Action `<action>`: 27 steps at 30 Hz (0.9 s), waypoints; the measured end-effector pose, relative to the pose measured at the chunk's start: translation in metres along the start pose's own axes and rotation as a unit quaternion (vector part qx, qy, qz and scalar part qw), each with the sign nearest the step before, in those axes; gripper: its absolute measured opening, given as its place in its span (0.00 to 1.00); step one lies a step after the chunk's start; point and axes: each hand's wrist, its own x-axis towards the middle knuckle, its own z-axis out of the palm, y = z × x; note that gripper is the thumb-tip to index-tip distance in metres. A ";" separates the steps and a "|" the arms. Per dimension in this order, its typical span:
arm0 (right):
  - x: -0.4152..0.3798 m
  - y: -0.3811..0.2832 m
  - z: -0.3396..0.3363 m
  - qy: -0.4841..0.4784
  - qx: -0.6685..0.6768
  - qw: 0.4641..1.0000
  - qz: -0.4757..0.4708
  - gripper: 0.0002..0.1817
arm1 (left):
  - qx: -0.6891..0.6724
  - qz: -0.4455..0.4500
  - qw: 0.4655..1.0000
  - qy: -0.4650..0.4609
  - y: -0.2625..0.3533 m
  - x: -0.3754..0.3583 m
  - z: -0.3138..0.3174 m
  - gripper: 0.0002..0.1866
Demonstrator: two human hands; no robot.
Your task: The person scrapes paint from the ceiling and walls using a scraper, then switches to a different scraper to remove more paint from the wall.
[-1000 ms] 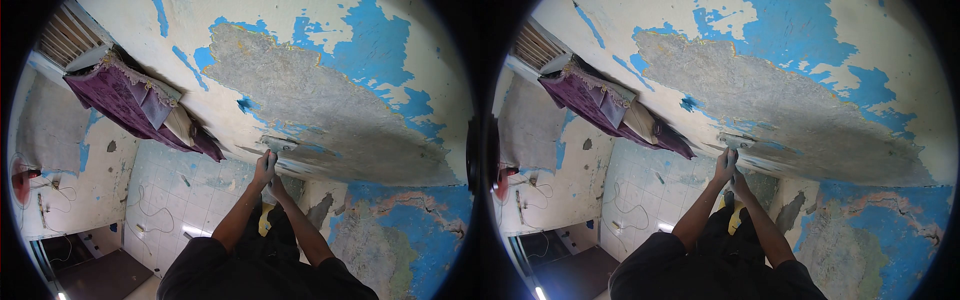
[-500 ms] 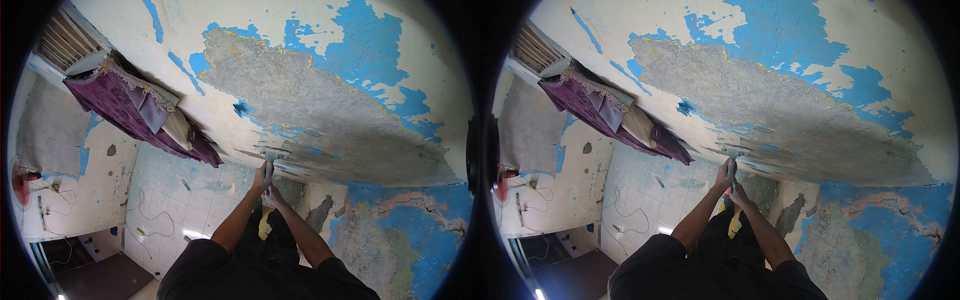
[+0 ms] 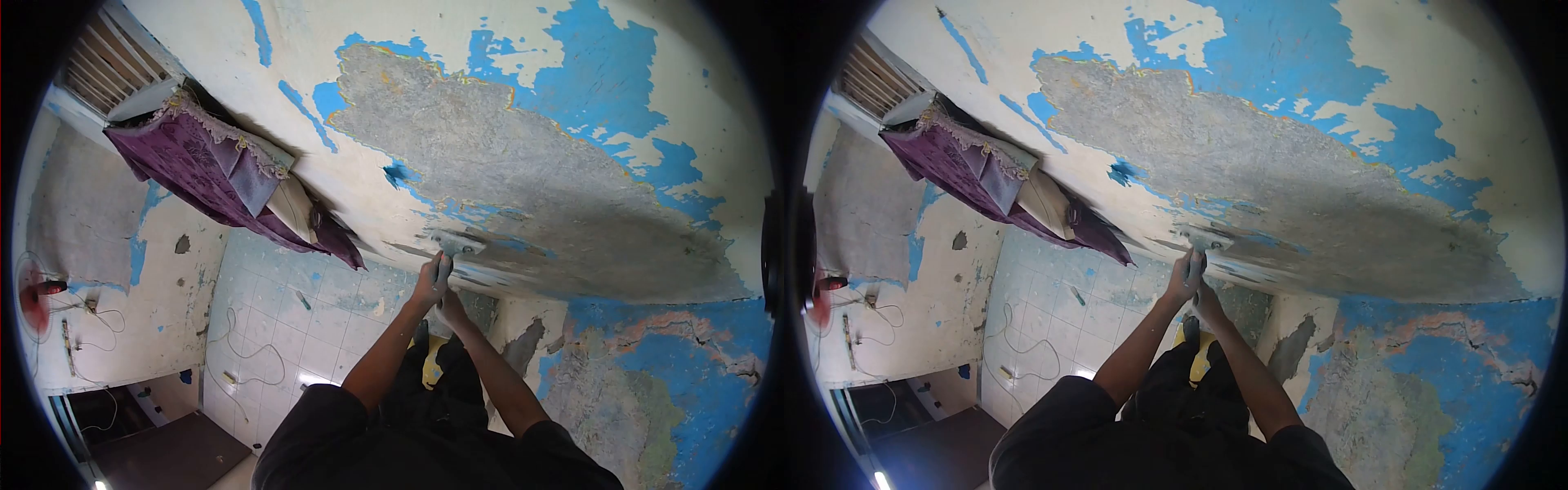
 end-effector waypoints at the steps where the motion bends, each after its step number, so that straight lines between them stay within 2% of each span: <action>1: -0.004 0.012 0.010 -0.024 -0.011 0.998 0.051 0.30 | 0.008 -0.024 1.000 -0.001 -0.014 -0.004 0.002 0.20; 3: -0.014 0.032 0.029 -0.028 -0.003 0.997 0.071 0.31 | 0.025 -0.072 0.997 -0.006 -0.044 -0.014 0.007 0.21; 6: -0.010 0.093 0.065 -0.022 0.028 0.995 0.092 0.33 | 0.030 -0.095 0.995 -0.016 -0.072 -0.019 0.014 0.23; 8: -0.007 0.102 0.067 -0.050 0.034 0.992 0.108 0.32 | 0.017 -0.092 0.996 -0.008 -0.078 -0.019 0.019 0.22; 10: -0.002 0.079 0.044 -0.106 0.017 0.986 0.124 0.30 | -0.005 -0.063 0.998 0.005 -0.083 -0.017 0.023 0.23; 13: 0.000 0.055 0.031 -0.026 -0.070 0.997 0.011 0.27 | 0.041 -0.037 0.998 -0.017 -0.046 -0.006 0.010 0.23; 16: 0.009 0.017 0.005 -0.041 -0.030 0.999 0.019 0.25 | 0.063 0.019 0.998 -0.016 -0.018 0.004 0.004 0.23; 19: -0.005 0.002 0.004 -0.065 -0.037 0.994 0.084 0.26 | 0.035 -0.030 0.999 -0.021 -0.018 -0.007 0.004 0.23; 22: -0.027 0.052 0.047 -0.020 -0.032 0.996 0.083 0.27 | -0.008 -0.090 0.996 -0.013 -0.068 -0.023 0.011 0.25; 25: -0.038 0.069 0.061 0.011 -0.009 0.991 0.130 0.12 | -0.015 -0.153 0.988 -0.021 -0.082 -0.030 0.016 0.25; 27: -0.033 0.088 0.063 0.010 -0.037 0.996 0.079 0.23 | 0.004 -0.092 0.996 -0.015 -0.077 -0.026 0.023 0.25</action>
